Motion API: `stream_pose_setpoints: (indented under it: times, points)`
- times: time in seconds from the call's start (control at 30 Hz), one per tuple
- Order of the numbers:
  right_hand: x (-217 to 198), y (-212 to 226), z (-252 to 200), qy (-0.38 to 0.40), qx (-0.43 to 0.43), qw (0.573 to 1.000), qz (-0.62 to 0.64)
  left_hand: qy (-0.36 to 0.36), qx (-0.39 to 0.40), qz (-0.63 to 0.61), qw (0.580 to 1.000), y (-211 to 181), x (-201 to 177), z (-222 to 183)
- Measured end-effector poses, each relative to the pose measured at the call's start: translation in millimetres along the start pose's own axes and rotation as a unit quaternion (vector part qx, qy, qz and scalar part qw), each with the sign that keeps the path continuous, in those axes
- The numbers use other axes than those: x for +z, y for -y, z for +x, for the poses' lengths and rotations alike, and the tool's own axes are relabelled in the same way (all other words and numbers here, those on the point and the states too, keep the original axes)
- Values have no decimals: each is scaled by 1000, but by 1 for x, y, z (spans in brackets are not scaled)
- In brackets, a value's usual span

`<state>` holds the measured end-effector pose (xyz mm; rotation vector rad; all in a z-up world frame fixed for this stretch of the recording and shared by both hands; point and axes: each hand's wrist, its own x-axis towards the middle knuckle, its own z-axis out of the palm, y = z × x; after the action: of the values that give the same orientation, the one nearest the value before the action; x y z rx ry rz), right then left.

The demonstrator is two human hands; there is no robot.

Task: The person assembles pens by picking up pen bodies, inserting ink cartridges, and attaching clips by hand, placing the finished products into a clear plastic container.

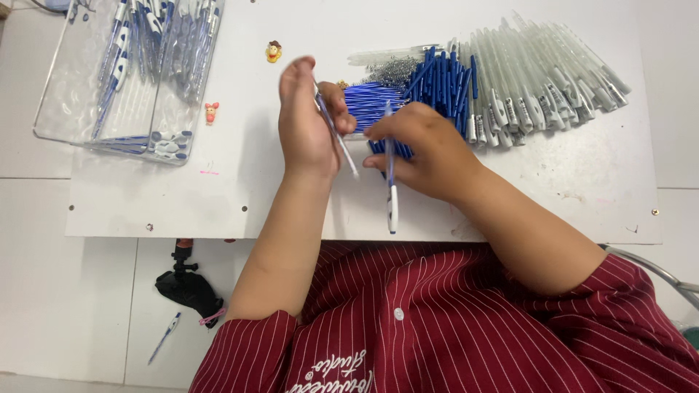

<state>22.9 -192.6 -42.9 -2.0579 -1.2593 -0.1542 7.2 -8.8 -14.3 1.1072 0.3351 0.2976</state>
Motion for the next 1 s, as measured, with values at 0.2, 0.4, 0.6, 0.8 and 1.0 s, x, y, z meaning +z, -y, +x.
stream_pose_setpoints:
  times: [0.2,0.4,0.6,0.8,1.0]
  points:
    - [2,14,1,-161,16,986,49,0,-86,-164,983,49,-8,13]
    - [-15,6,0,-262,-26,962,77,124,-121,-94,980,51,5,-4]
    - [-54,-14,-3,-325,47,913,241,237,-185,-1,954,28,3,-14]
    - [-95,-26,-16,-386,93,873,282,313,-172,59,932,32,2,-16]
    - [-125,-32,-29,-445,154,826,310,312,-149,76,935,33,2,-16]
